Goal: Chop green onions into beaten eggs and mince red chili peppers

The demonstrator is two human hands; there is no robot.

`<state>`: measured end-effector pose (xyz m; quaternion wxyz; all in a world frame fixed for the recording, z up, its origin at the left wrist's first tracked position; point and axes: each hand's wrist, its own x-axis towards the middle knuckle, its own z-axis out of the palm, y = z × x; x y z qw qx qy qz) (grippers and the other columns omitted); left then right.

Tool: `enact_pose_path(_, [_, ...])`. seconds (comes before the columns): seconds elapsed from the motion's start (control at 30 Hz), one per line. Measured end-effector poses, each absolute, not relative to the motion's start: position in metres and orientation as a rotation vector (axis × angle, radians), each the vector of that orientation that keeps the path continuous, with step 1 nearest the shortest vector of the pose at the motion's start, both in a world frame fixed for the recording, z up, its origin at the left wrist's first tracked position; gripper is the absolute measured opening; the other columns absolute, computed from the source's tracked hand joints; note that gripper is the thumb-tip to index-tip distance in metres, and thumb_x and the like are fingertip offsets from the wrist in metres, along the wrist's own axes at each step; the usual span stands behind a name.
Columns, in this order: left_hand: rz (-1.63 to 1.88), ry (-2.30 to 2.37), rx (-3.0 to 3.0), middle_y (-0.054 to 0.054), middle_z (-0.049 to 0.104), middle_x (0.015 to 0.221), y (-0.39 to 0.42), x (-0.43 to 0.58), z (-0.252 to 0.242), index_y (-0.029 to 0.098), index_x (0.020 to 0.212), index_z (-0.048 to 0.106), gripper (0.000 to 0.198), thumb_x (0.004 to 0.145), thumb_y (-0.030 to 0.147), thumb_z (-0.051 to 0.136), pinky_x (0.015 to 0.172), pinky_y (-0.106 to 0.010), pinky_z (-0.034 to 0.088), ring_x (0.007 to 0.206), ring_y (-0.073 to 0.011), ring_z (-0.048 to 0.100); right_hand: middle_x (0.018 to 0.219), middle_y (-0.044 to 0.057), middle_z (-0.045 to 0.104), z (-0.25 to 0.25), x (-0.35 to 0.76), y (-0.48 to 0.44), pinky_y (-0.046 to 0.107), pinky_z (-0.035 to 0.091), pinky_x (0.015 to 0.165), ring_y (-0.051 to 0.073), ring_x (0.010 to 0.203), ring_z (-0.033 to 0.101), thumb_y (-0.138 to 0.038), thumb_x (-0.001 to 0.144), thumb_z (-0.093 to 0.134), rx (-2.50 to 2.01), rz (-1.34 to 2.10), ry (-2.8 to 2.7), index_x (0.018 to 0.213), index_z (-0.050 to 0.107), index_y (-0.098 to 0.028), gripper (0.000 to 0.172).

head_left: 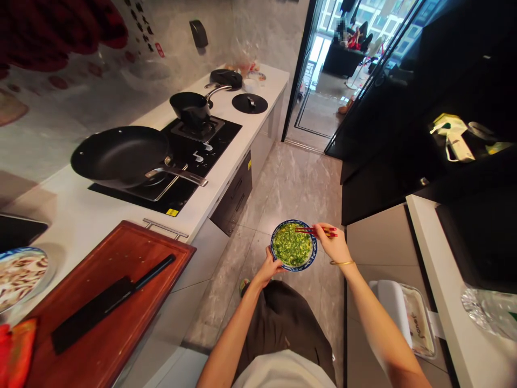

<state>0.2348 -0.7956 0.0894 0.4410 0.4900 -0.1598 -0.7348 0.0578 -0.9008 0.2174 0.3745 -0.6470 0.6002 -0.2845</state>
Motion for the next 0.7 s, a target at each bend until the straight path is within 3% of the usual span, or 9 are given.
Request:
enact_pose_path(0.17, [-1.870,-0.378,1.229,-0.005,0.050,0.109,-0.791,0.228,0.089,0.026,0.108,0.028,0.058,0.063,0.015,0.063,0.066,-0.032,0.055,0.076,-0.0126,0.061,0.076,0.007,0.072,0.231,0.112,-0.901,0.025,0.048,0.063,0.019,0.069,0.067,-0.034,0.088,0.041,-2.060,-0.431,1.372,0.084,0.069,-0.021,0.031])
enact_pose_path(0.33, [-1.837,-0.371,1.243,-0.004,0.052,0.105,-0.788,0.228,0.086,0.026,0.108,0.028,0.057,0.064,0.014,0.062,0.067,-0.032,0.055,0.075,-0.0113,0.059,0.073,0.008,0.071,0.240,0.135,-0.878,0.023,0.045,0.063,0.018,0.067,0.066,-0.021,0.085,0.043,-2.212,-0.214,1.124,0.081,0.069,-0.019,0.026])
enact_pose_path(0.5, [-1.773,-0.347,1.185,-0.008,0.046,0.119,-0.788,0.242,0.088,0.025,0.107,0.027,0.055,0.065,0.014,0.061,0.070,-0.036,0.056,0.085,-0.0143,0.059,0.076,0.005,0.072,0.238,0.092,-0.859,0.025,0.049,0.063,0.017,0.066,0.065,-0.032,0.087,0.045,-1.934,-0.224,1.130,0.086,0.070,-0.021,0.027])
enact_pose_path(0.7, [-1.724,-0.273,1.167,-0.006,0.044,0.120,-0.786,0.257,0.089,0.027,0.111,0.029,0.058,0.063,0.012,0.059,0.075,-0.042,0.054,0.087,-0.0149,0.059,0.094,0.009,0.070,0.212,0.060,-0.882,0.033,0.054,0.075,0.022,0.082,0.067,-0.048,0.082,0.051,-1.563,-0.623,1.397,0.096,0.068,-0.017,0.039])
